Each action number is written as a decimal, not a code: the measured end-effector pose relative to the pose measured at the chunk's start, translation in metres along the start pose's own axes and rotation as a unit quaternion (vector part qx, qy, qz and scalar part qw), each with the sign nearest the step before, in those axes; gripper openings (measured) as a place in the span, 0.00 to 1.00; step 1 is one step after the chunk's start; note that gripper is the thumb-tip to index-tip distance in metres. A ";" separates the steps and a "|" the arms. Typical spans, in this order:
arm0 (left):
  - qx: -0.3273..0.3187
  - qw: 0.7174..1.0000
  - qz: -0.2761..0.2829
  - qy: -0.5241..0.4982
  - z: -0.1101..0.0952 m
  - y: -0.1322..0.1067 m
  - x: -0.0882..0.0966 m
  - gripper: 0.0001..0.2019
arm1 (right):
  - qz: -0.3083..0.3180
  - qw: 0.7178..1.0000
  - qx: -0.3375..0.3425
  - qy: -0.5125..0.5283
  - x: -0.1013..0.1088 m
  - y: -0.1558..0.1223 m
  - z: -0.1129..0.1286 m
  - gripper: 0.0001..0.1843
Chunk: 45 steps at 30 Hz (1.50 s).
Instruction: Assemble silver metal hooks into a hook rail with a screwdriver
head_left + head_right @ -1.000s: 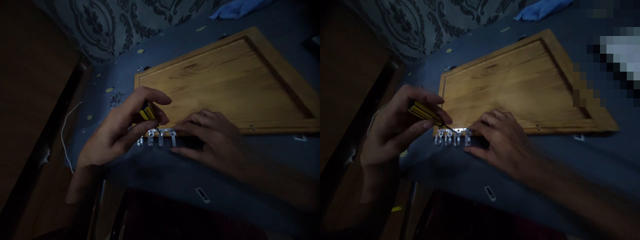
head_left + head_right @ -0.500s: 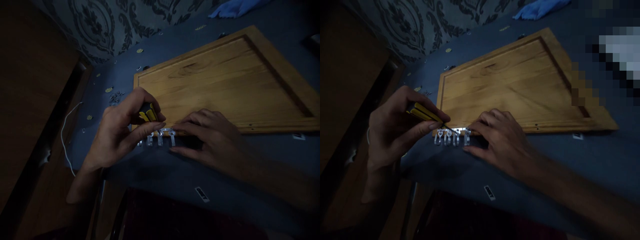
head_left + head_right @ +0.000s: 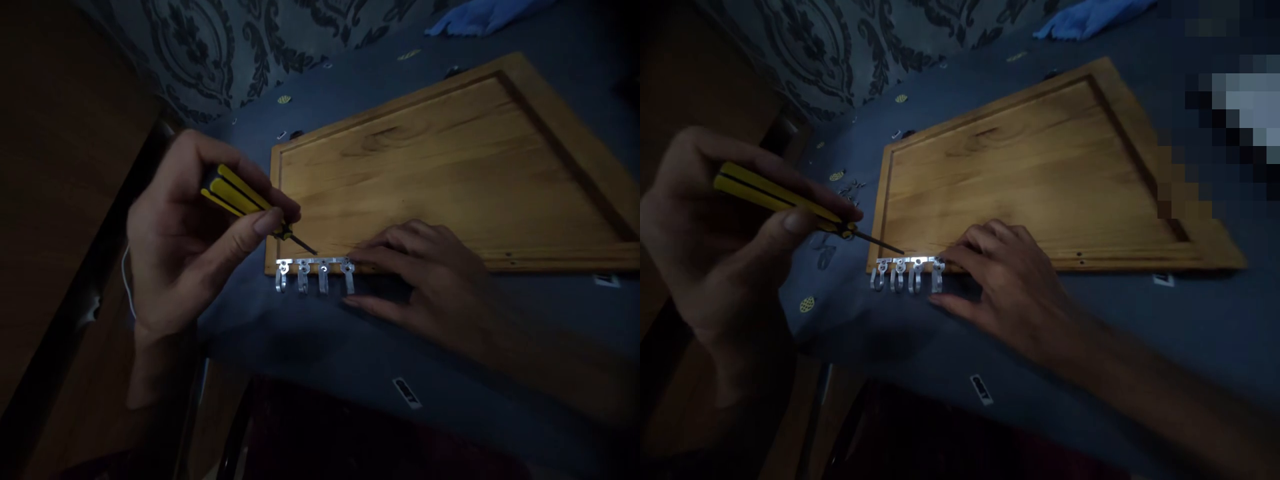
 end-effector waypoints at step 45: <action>0.005 0.998 0.042 0.048 0.021 -0.004 -0.019 0.11 | -0.012 1.000 0.012 -0.013 0.002 0.001 0.003 0.21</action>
Point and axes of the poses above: each hand's wrist, its own y-axis towards the middle knuckle, its own x-axis out of the back of the hand, z = x × y, the point moved 9 cm from there along y, towards the middle knuckle, and after that the axes turned 6 degrees about x, right-handed, at the moved point
